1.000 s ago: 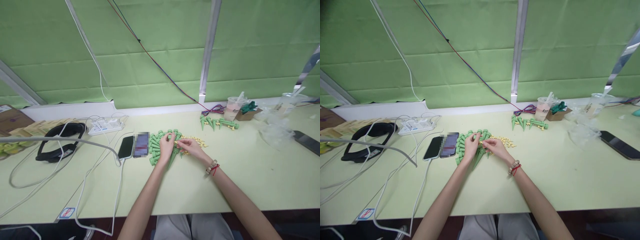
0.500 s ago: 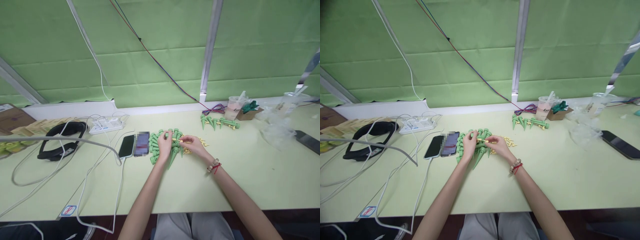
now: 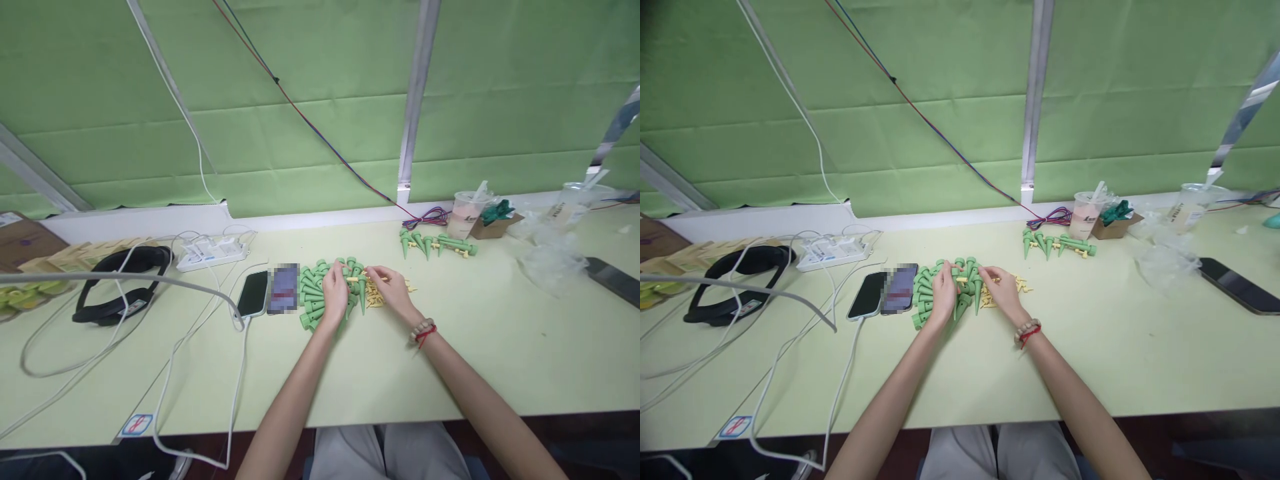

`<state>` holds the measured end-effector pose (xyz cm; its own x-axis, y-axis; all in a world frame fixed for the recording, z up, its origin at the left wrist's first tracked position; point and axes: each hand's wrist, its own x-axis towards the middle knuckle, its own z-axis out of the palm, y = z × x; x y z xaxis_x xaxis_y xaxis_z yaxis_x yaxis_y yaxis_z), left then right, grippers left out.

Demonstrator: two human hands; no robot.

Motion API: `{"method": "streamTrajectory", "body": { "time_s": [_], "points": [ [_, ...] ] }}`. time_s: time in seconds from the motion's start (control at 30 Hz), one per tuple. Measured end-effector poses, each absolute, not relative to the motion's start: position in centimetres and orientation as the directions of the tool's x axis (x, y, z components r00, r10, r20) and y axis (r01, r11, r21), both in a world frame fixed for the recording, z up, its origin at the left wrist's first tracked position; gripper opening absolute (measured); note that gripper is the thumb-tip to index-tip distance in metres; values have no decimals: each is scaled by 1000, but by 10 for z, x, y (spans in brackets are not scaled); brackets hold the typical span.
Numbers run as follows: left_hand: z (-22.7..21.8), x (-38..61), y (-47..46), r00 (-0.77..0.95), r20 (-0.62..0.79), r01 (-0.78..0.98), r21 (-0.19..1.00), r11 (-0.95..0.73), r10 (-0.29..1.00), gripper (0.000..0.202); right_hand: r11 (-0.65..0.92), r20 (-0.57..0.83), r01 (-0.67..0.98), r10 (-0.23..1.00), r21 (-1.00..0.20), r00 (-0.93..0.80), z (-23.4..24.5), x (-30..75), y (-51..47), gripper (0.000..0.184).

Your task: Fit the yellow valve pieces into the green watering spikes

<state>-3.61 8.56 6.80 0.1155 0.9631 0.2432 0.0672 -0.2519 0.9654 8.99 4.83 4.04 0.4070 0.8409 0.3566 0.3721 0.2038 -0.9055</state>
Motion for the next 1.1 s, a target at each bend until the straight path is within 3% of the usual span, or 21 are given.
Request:
{"method": "streamTrajectory", "body": {
  "time_s": [0.2, 0.4, 0.5, 0.6, 0.77, 0.87, 0.93, 1.03, 1.1],
  "points": [
    [62, -34, 88, 130, 272, 62, 958, -281, 954, 52, 227, 252, 129, 936, -965, 245, 43, 77, 47, 35],
    [61, -35, 87, 150, 301, 82, 945, -316, 942, 51, 178, 174, -6, 969, -984, 175, 45, 74, 46, 37],
    [65, -34, 83, 172, 243, 16, 968, -250, 955, 53, 50, 41, -142, 997, -989, 65, 47, 74, 46, 44],
    [70, -33, 78, 238, 177, -10, 984, -179, 955, 52, -157, -105, -306, 978, -939, -179, 49, 77, 44, 52],
    [77, -36, 81, 407, 234, 12, 965, -262, 883, 45, -373, -159, -427, 875, -824, -457, 51, 84, 38, 37],
    [79, -40, 85, 466, 303, 24, 935, -354, 831, 40, -441, -202, -469, 856, -765, -475, 49, 85, 36, 25],
    [81, -43, 85, 504, 251, 51, 946, -319, 826, 39, -432, -193, -496, 866, -753, -461, 50, 83, 34, 19],
    [84, -45, 83, 562, 148, 69, 972, -224, 814, 39, -370, -170, -483, 897, -794, -408, 53, 82, 32, 16],
    [84, -45, 81, 565, 162, 63, 969, -238, 809, 39, -317, -174, -432, 925, -844, -338, 56, 82, 32, 18]
  ]
}}
